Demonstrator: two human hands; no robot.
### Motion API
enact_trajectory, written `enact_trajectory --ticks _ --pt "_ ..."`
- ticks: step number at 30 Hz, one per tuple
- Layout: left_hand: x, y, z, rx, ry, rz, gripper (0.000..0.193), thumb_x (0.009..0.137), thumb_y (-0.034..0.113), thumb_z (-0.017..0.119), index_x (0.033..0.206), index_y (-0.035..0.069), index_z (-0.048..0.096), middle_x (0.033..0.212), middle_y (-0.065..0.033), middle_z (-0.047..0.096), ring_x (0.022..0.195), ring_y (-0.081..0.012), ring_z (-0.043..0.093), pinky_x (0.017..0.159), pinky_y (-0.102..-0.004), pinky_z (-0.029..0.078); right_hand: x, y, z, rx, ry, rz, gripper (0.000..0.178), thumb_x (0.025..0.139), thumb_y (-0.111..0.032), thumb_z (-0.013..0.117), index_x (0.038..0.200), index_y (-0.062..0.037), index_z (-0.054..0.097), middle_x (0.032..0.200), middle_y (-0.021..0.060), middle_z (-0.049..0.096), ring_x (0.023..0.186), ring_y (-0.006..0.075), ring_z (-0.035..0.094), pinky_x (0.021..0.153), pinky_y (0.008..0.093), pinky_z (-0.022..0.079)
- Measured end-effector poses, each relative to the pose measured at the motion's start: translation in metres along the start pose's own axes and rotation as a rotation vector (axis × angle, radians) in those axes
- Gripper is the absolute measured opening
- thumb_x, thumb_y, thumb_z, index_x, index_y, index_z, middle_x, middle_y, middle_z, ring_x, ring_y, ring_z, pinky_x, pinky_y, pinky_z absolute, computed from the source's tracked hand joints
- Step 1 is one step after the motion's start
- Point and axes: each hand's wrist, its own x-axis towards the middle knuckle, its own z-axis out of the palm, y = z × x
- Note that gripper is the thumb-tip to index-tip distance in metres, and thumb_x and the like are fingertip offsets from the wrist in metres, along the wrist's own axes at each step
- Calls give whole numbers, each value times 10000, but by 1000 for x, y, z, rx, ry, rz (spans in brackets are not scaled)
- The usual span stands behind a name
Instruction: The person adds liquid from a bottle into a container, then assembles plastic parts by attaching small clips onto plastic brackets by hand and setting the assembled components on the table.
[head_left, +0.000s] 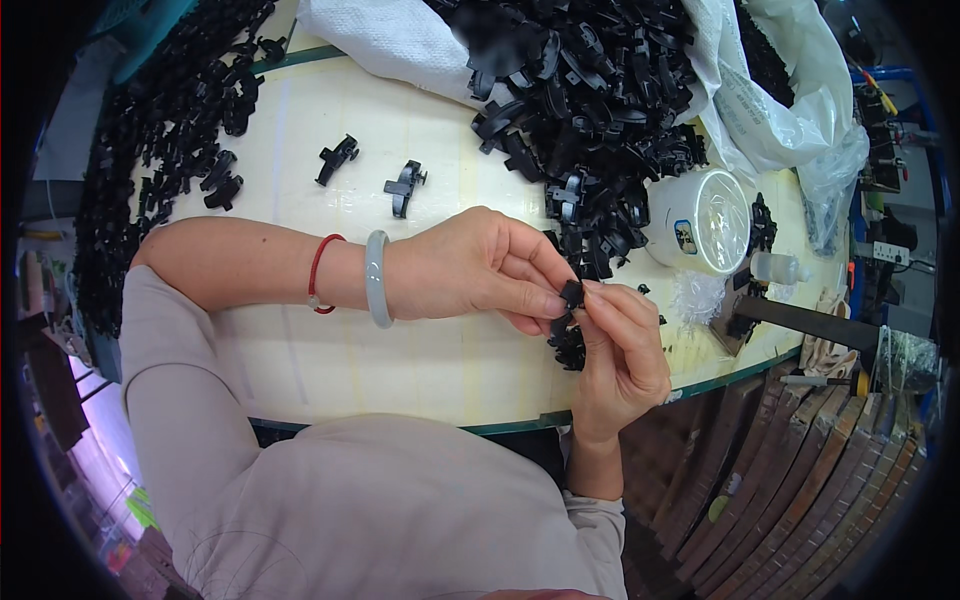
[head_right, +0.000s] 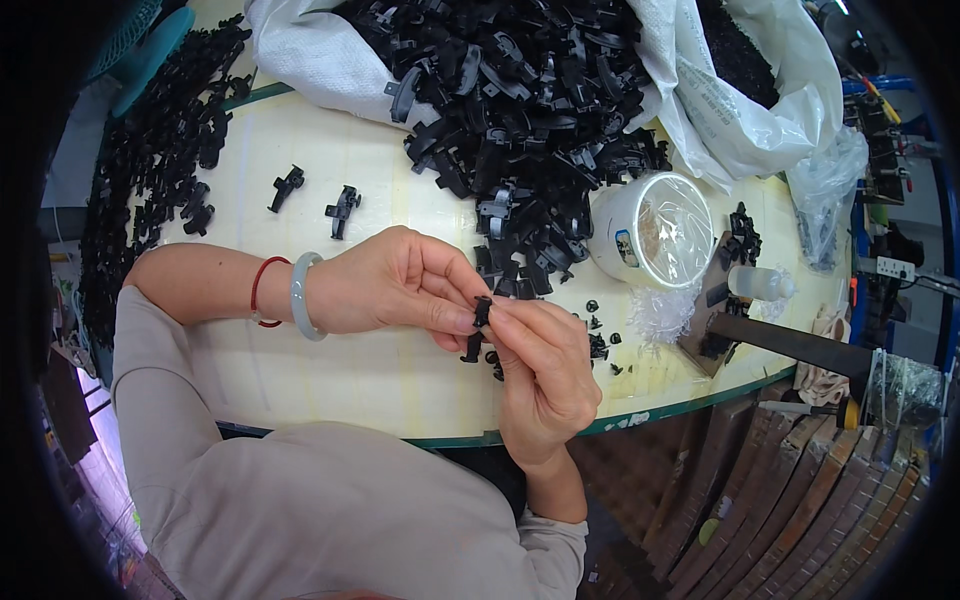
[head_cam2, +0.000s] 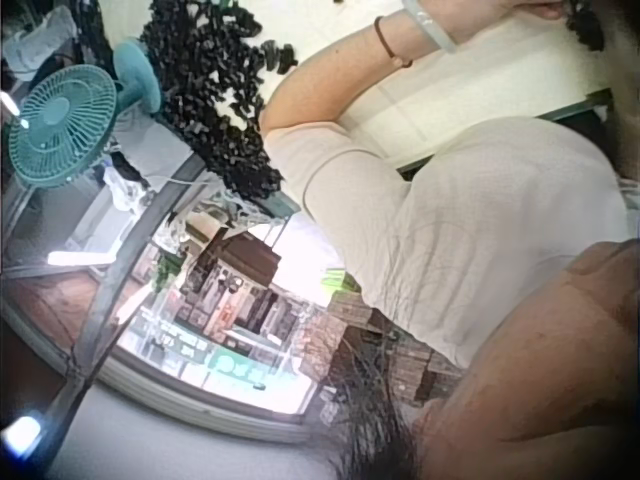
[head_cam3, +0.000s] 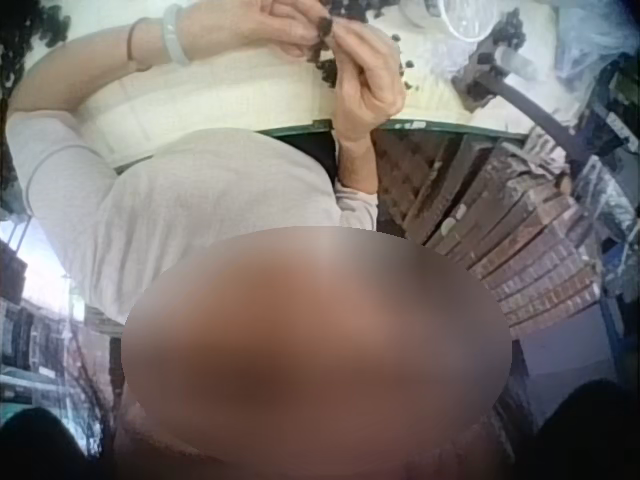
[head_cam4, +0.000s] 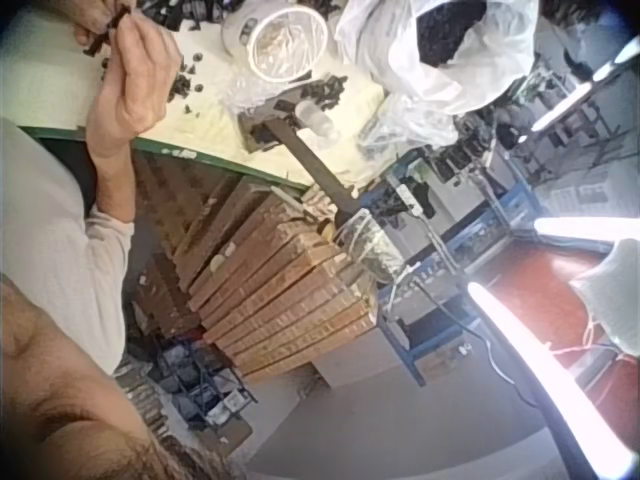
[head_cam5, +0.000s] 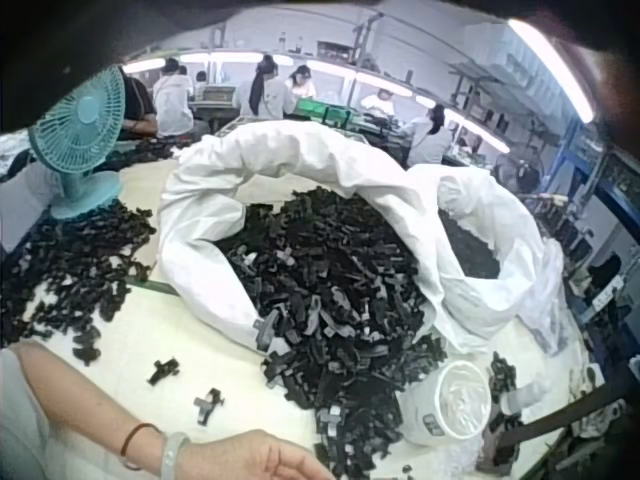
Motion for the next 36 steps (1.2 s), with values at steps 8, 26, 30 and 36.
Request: enact_trajectory --ticks 8,26,30,36 --pt "0 -1 1 -8 57 35 194 866 33 596 1049 -31 581 964 -113 654 820 -141 651 755 -244 538 1 0 -2 -56 -30 -14 226 761 -2 671 986 15 663 1104 186 581 934 259 559 745 297 484" --pt "-59 23 -22 886 737 220 234 792 2 654 1020 -33 609 872 -83 605 641 -120 639 559 -202 506 7 6 -21 -439 -214 -11 211 620 43 717 813 -12 654 832 67 549 768 238 496 649 332 424" --pt "-50 25 -15 1505 548 613 317 727 -10 686 1034 5 607 911 -78 565 626 -141 563 526 -241 455 2 -5 -29 -240 -100 108 142 719 72 670 840 28 609 918 111 594 795 223 581 670 299 472" --pt "2 13 -11 1733 116 905 309 676 52 662 980 34 610 892 -80 545 750 -221 547 609 -293 462 -7 2 -41 636 149 405 102 803 127 575 890 81 550 993 227 603 800 211 656 699 279 562"
